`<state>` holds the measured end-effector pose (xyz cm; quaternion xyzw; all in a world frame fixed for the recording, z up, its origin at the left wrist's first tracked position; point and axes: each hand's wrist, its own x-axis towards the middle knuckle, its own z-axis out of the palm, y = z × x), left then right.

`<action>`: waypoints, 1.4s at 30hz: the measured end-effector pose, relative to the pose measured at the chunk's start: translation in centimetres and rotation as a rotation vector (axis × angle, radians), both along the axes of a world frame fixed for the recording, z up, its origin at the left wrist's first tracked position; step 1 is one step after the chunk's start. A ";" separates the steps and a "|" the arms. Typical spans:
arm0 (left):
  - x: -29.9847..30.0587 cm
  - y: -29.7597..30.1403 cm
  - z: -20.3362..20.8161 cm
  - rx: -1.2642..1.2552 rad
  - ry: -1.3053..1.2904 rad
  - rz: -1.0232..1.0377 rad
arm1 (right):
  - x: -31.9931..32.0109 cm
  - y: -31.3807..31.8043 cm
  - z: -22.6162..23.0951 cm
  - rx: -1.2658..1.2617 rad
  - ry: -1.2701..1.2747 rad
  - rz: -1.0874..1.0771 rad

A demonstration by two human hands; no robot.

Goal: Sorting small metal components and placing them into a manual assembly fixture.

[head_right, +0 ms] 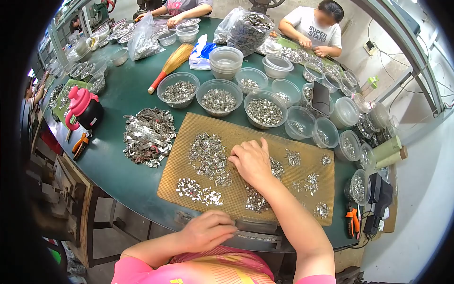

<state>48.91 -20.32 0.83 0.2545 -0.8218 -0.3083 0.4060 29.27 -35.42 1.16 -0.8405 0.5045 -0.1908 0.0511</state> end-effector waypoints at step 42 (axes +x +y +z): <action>-1.3 -13.9 -1.1 -0.345 -0.428 0.300 | -9.8 22.3 1.2 0.237 -0.226 -0.034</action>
